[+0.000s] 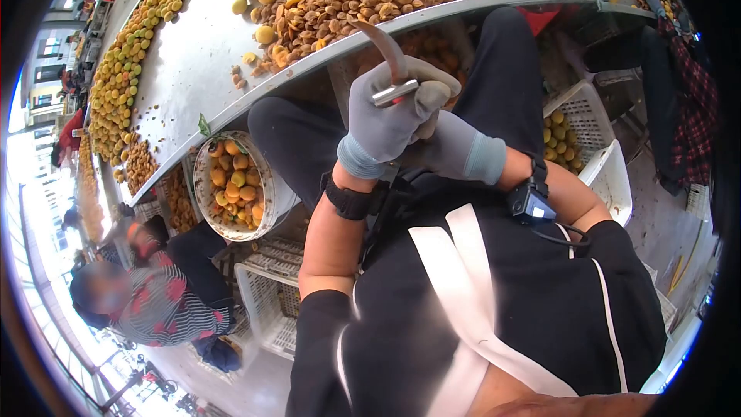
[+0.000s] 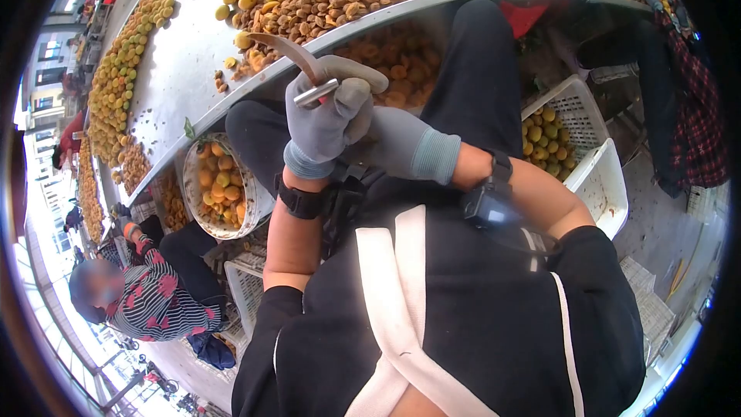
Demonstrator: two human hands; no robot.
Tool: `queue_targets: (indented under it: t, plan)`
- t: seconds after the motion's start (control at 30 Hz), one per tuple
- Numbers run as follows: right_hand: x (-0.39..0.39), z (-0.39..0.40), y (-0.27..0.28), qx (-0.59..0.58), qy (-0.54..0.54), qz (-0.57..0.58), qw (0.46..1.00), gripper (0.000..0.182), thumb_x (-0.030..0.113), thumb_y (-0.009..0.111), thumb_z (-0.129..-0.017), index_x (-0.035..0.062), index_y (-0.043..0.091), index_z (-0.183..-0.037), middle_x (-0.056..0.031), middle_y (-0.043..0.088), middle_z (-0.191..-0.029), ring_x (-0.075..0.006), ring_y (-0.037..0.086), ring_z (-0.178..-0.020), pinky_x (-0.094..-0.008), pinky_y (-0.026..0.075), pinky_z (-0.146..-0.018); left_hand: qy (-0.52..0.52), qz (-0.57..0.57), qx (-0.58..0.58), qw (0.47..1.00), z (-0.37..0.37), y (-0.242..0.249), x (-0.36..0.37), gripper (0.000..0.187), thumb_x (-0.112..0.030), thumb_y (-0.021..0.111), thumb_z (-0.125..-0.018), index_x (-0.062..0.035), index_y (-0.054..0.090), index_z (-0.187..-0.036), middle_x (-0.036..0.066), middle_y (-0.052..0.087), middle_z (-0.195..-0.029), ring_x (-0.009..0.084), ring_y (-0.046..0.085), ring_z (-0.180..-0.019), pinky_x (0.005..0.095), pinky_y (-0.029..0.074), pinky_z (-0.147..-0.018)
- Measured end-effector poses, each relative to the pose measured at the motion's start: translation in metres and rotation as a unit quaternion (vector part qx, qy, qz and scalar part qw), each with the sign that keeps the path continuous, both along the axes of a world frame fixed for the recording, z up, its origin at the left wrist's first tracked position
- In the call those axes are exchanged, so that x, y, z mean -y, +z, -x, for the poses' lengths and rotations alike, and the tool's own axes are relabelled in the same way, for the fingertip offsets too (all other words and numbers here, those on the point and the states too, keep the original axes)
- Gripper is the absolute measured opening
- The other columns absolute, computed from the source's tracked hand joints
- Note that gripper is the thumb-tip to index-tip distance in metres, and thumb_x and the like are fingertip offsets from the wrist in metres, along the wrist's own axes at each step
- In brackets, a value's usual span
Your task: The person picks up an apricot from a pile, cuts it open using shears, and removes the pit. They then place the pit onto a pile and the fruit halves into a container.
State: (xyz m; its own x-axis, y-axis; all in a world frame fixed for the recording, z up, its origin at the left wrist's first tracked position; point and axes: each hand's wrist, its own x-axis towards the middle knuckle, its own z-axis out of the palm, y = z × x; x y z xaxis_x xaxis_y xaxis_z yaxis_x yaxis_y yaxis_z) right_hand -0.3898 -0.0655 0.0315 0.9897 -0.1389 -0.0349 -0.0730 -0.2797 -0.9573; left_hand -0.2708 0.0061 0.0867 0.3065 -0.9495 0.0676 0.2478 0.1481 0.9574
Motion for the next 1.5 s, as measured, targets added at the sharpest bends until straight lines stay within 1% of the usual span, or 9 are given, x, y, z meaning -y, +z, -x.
queue_targets:
  t: [0.1, 0.23, 0.33, 0.4, 0.63, 0.83, 1.13, 1.3, 1.5]
  plan:
    - [0.001, 0.003, 0.016, -0.007, -0.030, -0.008, 0.999, 0.028, 0.017, 0.067, -0.085, 0.0037, 0.062, -0.109, -0.0091, 0.066, -0.095, -0.0166, 0.062, -0.091, -0.0316, 0.050, -0.080, 0.045, 0.059, 0.081, 0.994, -0.001, -0.007, 0.003, 0.026, -0.021, 0.065, -0.090, 0.0044, 0.065, -0.091, 0.000, 0.056, -0.059, 0.0043, 0.046, -0.044, 0.0184, 0.032, -0.041]
    - [0.019, 0.003, 0.032, -0.133, 0.041, -0.222, 0.965, 0.029, 0.019, 0.068, -0.084, 0.0042, 0.062, -0.109, -0.0081, 0.066, -0.094, -0.0171, 0.062, -0.089, -0.0324, 0.050, -0.079, 0.037, 0.087, -0.151, 0.984, 0.000, -0.013, 0.000, 0.023, -0.019, 0.066, -0.090, 0.0043, 0.064, -0.090, 0.000, 0.053, -0.058, 0.0040, 0.043, -0.042, 0.0185, 0.030, -0.040]
    - [0.018, 0.002, 0.021, -0.149, 0.070, -0.150, 0.975, 0.033, 0.019, 0.070, -0.084, 0.0029, 0.060, -0.111, -0.0066, 0.067, -0.091, -0.0163, 0.063, -0.083, -0.0315, 0.051, -0.074, 0.014, 0.027, 0.024, 0.999, 0.006, -0.011, 0.005, 0.027, -0.023, 0.062, -0.093, 0.0036, 0.061, -0.092, -0.001, 0.048, -0.052, 0.0052, 0.038, -0.038, 0.0215, 0.027, -0.038]
    - [0.011, 0.003, 0.025, -0.132, -0.026, -0.218, 0.967, 0.028, 0.016, 0.071, -0.085, 0.0056, 0.060, -0.108, 0.0010, 0.060, -0.073, -0.0052, 0.051, -0.053, -0.0182, 0.040, -0.048, 0.023, 0.016, 0.005, 1.000, -0.001, -0.018, 0.009, 0.026, -0.023, 0.061, -0.094, 0.0037, 0.061, -0.092, -0.001, 0.048, -0.053, 0.0051, 0.038, -0.039, 0.0216, 0.027, -0.038]
    - [0.004, 0.023, 0.028, -0.149, -0.177, -0.352, 0.907, 0.031, 0.016, 0.071, -0.083, 0.0045, 0.059, -0.109, -0.0039, 0.062, -0.075, -0.0123, 0.059, -0.065, -0.0266, 0.048, -0.059, 0.014, 0.081, -0.194, 0.978, -0.001, -0.027, 0.011, 0.020, -0.017, 0.062, -0.092, 0.0028, 0.063, -0.091, -0.001, 0.053, -0.056, 0.0045, 0.042, -0.040, 0.0191, 0.030, -0.038]
    - [0.021, 0.015, 0.020, -0.133, 0.068, -0.034, 0.988, 0.028, 0.024, 0.070, -0.085, 0.0037, 0.062, -0.102, -0.0073, 0.065, -0.080, -0.0133, 0.064, -0.072, -0.0291, 0.051, -0.064, 0.004, -0.011, -0.023, 1.000, 0.011, -0.016, 0.009, 0.025, -0.021, 0.062, -0.092, 0.0039, 0.062, -0.091, -0.002, 0.049, -0.053, 0.0038, 0.038, -0.040, 0.0206, 0.026, -0.039]
    - [-0.003, 0.019, 0.017, -0.126, -0.167, -0.339, 0.917, 0.034, 0.014, 0.069, -0.086, 0.0011, 0.053, -0.113, -0.0079, 0.066, -0.099, -0.0201, 0.064, -0.090, -0.0352, 0.052, -0.080, 0.036, 0.022, -0.068, 0.997, 0.000, -0.017, 0.006, 0.020, -0.016, 0.061, -0.093, 0.0034, 0.064, -0.091, -0.001, 0.054, -0.059, 0.0038, 0.042, -0.043, 0.0187, 0.031, -0.040]
    - [0.006, 0.015, 0.016, -0.047, 0.005, 0.085, 0.995, 0.026, 0.020, 0.062, -0.090, 0.0042, 0.057, -0.110, -0.0136, 0.066, -0.101, -0.0266, 0.064, -0.093, -0.0344, 0.050, -0.083, 0.005, -0.025, -0.025, 0.999, 0.014, -0.007, 0.008, 0.022, -0.017, 0.061, -0.092, 0.0047, 0.063, -0.091, -0.001, 0.050, -0.053, 0.0044, 0.037, -0.039, 0.0204, 0.026, -0.038]
    - [0.000, 0.004, 0.008, 0.011, 0.001, 0.165, 0.986, 0.027, 0.023, 0.063, -0.088, 0.0050, 0.058, -0.108, -0.0140, 0.065, -0.100, -0.0289, 0.064, -0.092, -0.0362, 0.050, -0.081, 0.006, -0.010, 0.059, 0.998, 0.011, -0.005, 0.007, 0.025, -0.020, 0.061, -0.092, 0.0052, 0.063, -0.091, -0.001, 0.051, -0.054, 0.0040, 0.039, -0.040, 0.0196, 0.027, -0.039]
